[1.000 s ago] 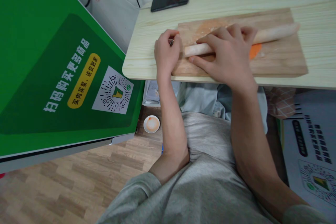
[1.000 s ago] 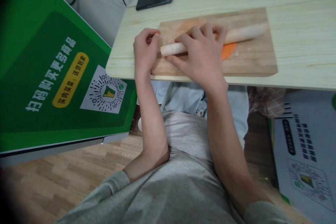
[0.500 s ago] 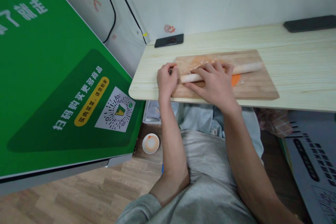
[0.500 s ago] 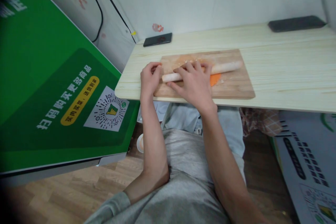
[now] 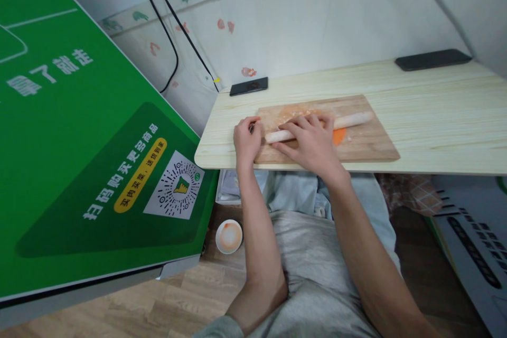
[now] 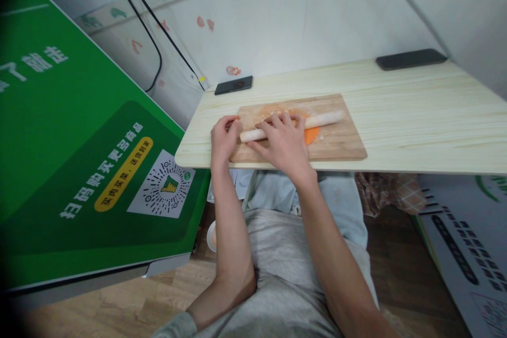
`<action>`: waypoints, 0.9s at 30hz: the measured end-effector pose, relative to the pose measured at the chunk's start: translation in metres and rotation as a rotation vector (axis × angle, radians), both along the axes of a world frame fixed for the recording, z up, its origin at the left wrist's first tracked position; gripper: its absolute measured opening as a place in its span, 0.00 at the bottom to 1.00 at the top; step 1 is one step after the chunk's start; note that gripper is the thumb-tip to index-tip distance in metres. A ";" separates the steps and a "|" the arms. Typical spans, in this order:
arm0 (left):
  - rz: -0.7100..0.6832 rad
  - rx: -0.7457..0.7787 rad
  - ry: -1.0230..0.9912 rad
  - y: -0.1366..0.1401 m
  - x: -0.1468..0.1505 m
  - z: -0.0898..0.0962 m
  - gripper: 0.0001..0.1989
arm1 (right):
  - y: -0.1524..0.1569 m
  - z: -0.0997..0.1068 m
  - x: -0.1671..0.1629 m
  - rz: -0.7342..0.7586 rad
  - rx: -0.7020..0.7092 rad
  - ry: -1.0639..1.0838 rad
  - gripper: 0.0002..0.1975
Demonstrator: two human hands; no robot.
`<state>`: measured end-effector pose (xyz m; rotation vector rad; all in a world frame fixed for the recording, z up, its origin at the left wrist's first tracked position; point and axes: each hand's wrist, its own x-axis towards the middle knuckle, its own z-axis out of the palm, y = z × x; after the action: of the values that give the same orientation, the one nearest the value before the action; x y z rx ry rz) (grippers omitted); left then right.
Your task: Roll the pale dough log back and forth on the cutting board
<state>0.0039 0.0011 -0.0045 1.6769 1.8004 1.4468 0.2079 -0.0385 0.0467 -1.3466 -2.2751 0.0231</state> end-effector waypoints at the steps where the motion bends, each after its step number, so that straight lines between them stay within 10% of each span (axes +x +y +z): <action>1: 0.004 -0.001 0.004 0.000 0.000 0.000 0.08 | 0.000 0.000 0.000 -0.002 -0.001 0.001 0.22; 27: -0.004 -0.001 0.010 0.002 -0.002 -0.002 0.08 | 0.002 -0.003 -0.001 -0.024 0.019 -0.044 0.21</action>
<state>0.0017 0.0031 -0.0061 1.6895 1.8012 1.4381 0.2070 -0.0367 0.0437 -1.3777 -2.2890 -0.0358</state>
